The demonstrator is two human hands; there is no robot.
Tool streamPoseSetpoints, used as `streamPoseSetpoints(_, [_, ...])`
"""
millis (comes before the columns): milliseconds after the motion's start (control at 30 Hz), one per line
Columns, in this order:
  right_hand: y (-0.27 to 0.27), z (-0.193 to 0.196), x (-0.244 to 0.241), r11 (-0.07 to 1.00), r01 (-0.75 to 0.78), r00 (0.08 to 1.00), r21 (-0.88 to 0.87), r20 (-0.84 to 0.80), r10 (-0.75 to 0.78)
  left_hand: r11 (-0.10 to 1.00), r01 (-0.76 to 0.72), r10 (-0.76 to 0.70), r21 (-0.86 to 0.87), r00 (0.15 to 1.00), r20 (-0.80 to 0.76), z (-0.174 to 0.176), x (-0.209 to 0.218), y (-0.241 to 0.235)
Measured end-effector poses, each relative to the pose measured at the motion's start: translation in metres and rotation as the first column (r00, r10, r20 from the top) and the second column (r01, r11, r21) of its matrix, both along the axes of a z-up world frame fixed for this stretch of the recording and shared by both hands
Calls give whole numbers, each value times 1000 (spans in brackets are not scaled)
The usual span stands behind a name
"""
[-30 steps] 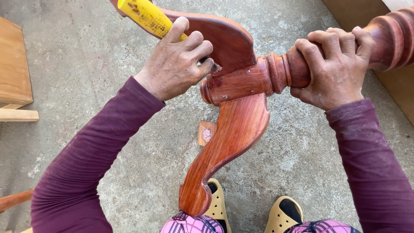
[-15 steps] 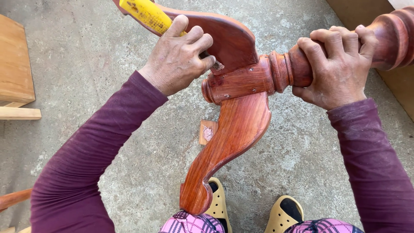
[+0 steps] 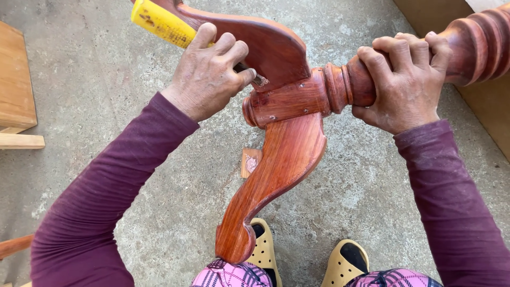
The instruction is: The person sits on the floor with a wooden furniture leg and presses wood filler into the screw holes on the leg using a small chisel-like tool, reloading filler from a wooden block, then scrapes the filled holes flush and rotates the leg to reach other holes.
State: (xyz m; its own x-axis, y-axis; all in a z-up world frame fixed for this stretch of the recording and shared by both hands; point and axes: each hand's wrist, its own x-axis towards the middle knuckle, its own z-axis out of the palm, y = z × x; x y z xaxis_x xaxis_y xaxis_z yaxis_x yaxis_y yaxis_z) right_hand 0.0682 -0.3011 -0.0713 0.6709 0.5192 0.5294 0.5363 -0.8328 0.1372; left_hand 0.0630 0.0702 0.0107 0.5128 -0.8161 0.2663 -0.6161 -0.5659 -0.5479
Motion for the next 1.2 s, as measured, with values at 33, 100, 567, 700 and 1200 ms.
streamPoseSetpoints(33, [0,1,0,1000,-6,1000,9,-4,6,1000,-8,8,-13,1000,-1,0,-1,0])
streamPoseSetpoints(100, [0,1,0,1000,-13,1000,19,-7,13,999,-18,18,-26,1000,-2,0,0,1])
streamPoseSetpoints(567, [0,-1,0,1000,2,1000,8,-28,-2,947,-224,224,-229,974,-28,-6,-70,37])
streamPoseSetpoints(700, [9,18,-3,1000,7,999,9,-40,-6,865,-379,396,-328,918,-16,-46,-93,32])
streamPoseSetpoints(1200, [21,32,-1,996,64,996,-57,-62,-67,893,-389,387,-227,920,-57,-41,-82,-20])
